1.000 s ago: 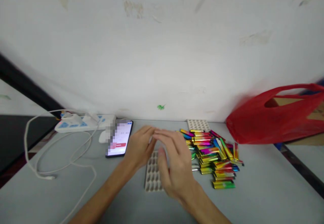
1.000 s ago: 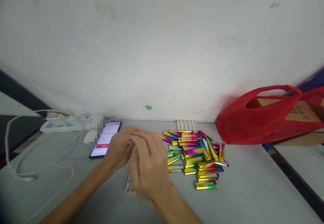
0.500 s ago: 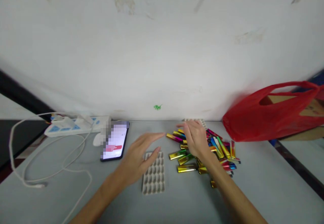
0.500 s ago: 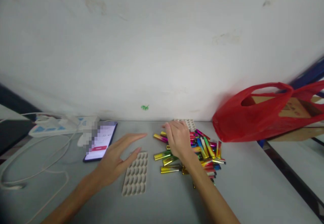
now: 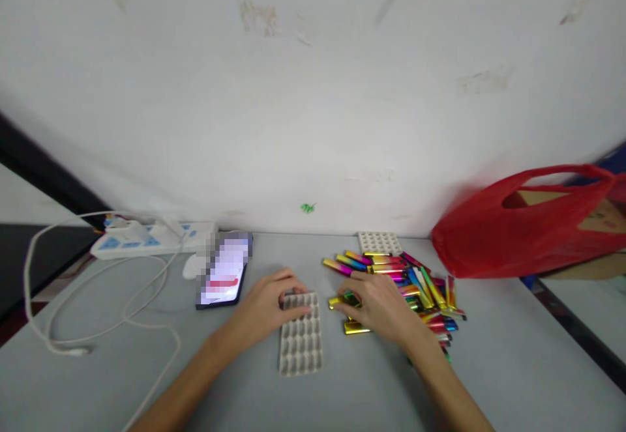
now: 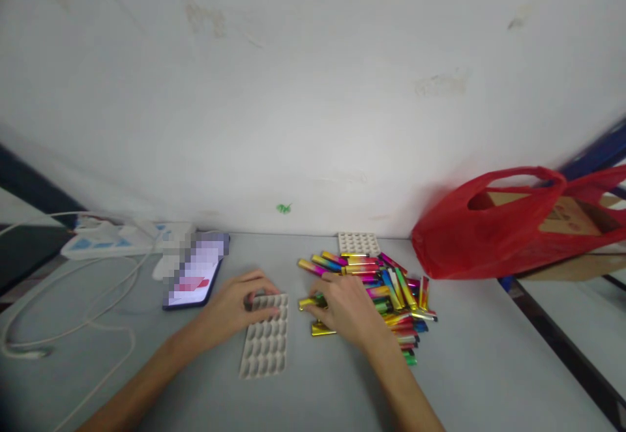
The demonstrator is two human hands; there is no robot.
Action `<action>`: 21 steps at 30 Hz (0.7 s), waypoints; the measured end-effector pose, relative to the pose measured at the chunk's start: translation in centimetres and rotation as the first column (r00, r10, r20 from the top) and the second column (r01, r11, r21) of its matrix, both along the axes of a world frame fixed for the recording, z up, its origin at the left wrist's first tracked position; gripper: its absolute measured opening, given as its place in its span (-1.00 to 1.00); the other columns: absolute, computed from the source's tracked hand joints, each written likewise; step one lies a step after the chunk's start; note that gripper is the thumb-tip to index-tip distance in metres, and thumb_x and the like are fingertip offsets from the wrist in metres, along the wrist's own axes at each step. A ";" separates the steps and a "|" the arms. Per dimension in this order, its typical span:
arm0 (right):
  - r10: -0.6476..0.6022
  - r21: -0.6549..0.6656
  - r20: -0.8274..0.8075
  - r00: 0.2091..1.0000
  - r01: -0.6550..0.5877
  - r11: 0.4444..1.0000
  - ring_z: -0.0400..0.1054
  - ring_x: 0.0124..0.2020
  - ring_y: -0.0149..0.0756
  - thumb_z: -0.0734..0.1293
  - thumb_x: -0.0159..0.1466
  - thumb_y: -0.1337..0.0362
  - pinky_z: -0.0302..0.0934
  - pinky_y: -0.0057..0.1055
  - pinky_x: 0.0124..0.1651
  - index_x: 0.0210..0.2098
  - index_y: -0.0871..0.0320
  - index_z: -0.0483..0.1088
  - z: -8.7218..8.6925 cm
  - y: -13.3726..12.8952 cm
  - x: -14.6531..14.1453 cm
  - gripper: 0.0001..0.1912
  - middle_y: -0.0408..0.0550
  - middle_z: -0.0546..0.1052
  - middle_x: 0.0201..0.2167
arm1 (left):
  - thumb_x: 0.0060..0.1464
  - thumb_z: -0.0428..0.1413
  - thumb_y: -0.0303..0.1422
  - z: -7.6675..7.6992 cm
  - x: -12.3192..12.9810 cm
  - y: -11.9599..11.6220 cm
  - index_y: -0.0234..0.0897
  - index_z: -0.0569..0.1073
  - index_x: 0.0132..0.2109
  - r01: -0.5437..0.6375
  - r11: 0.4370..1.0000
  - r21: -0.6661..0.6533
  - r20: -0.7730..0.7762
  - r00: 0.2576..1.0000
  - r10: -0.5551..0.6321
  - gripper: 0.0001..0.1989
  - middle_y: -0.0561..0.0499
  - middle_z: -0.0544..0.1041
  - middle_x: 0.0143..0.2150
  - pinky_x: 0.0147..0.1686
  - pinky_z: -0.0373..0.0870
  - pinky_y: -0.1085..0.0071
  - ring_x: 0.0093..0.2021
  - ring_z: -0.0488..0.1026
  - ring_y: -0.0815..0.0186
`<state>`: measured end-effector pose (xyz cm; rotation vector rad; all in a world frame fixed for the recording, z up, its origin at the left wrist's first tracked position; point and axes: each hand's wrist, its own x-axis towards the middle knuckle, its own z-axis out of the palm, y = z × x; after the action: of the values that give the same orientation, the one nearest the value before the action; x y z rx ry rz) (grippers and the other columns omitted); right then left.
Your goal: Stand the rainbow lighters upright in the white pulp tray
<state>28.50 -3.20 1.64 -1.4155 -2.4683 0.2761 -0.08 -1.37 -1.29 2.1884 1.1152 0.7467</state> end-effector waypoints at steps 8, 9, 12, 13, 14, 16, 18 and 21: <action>0.014 -0.028 0.051 0.999 -0.012 1.000 0.64 -0.16 -0.12 0.62 0.35 0.20 0.36 -0.28 -0.18 -0.14 0.05 0.62 -0.5 0.2 -0.5 -0.83 -0.10 0.70 -0.13 | 0.35 0.33 -0.27 -0.7 1.9 -1.1 -0.13 0.69 0.01 -0.069 0.998 -0.008 0.026 0.997 0.070 -0.86 0.01 0.63 -0.09 -0.26 0.46 0.37 -0.31 0.51 0.26; 0.010 -0.025 0.050 0.999 -0.009 1.000 0.64 -0.14 -0.11 0.62 0.34 0.21 0.37 -0.28 -0.17 -0.14 0.06 0.60 -0.6 0.2 -0.6 -0.81 -0.08 0.69 -0.11 | 0.36 0.33 -0.27 -0.8 2.0 -1.2 -0.14 0.69 0.01 -0.075 0.997 -0.007 0.028 0.997 0.076 -0.86 0.01 0.63 -0.09 -0.25 0.46 0.36 -0.30 0.51 0.25; -0.021 -0.004 0.060 0.998 0.021 1.000 0.64 -0.10 -0.04 0.61 0.36 0.22 0.39 -0.23 -0.14 -0.10 0.09 0.57 -0.6 0.2 -0.6 -0.79 0.00 0.68 -0.06 | 0.34 0.34 -0.29 -1.1 2.3 -1.2 -0.15 0.69 0.00 -0.088 0.996 -0.007 0.040 0.995 0.088 -0.87 0.02 0.62 -0.08 -0.22 0.48 0.36 -0.31 0.50 0.27; -0.035 0.013 0.062 0.997 0.034 0.999 0.64 -0.08 -0.02 0.60 0.37 0.22 0.40 -0.22 -0.15 -0.08 0.10 0.56 -0.6 0.2 -0.6 -0.79 0.02 0.67 -0.04 | 0.34 0.35 -0.30 -1.3 2.4 -1.1 -0.16 0.68 0.00 -0.094 0.996 -0.008 0.047 0.994 0.094 -0.87 0.02 0.61 -0.08 -0.22 0.48 0.36 -0.32 0.49 0.28; -0.049 0.036 0.059 0.997 0.047 0.998 0.64 -0.08 -0.01 0.58 0.39 0.22 0.40 -0.22 -0.15 -0.06 0.10 0.55 -0.6 0.2 -0.6 -0.79 0.03 0.66 -0.02 | 0.33 0.35 -0.30 -1.4 2.5 -1.1 -0.16 0.68 0.00 -0.102 0.995 -0.009 0.055 0.993 0.102 -0.86 0.03 0.61 -0.09 -0.23 0.49 0.36 -0.34 0.49 0.30; -0.075 0.098 0.029 0.997 0.071 0.993 0.64 -0.09 -0.04 0.55 0.43 0.22 0.40 -0.23 -0.18 -0.02 0.09 0.53 -0.6 0.1 -0.6 -0.80 0.04 0.64 0.04 | 0.34 0.33 -0.30 -1.4 2.9 -1.1 -0.18 0.67 0.03 -0.128 0.992 -0.009 0.076 0.989 0.128 -0.84 0.02 0.59 -0.09 -0.25 0.50 0.35 -0.37 0.48 0.31; -0.095 0.170 -0.032 0.995 0.099 0.981 0.64 -0.12 -0.09 0.53 0.45 0.20 0.39 -0.27 -0.22 -0.01 0.08 0.51 -0.6 0.1 -0.6 -0.80 0.03 0.64 0.05 | 0.38 0.28 -0.30 -0.3 3.4 -1.7 -0.18 0.66 0.08 -0.176 0.984 -0.001 0.105 0.979 0.175 -0.81 -0.01 0.59 -0.06 -0.24 0.52 0.33 -0.34 0.49 0.29; -0.109 0.255 -0.118 0.987 0.137 0.957 0.63 -0.14 -0.11 0.52 0.46 0.16 0.36 -0.31 -0.23 -0.02 0.08 0.50 -0.6 0.0 -0.6 -0.79 0.02 0.64 -0.02 | 0.43 0.21 -0.31 3.3 4.0 -4.4 -0.14 0.67 0.06 -0.310 0.950 0.028 0.266 0.919 0.291 -0.83 -0.03 0.60 -0.04 -0.17 0.54 0.30 -0.23 0.53 0.23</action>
<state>27.88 -3.20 1.03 -1.3964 -2.2264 -0.0059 3.91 -5.75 2.03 1.9219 1.3177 1.1857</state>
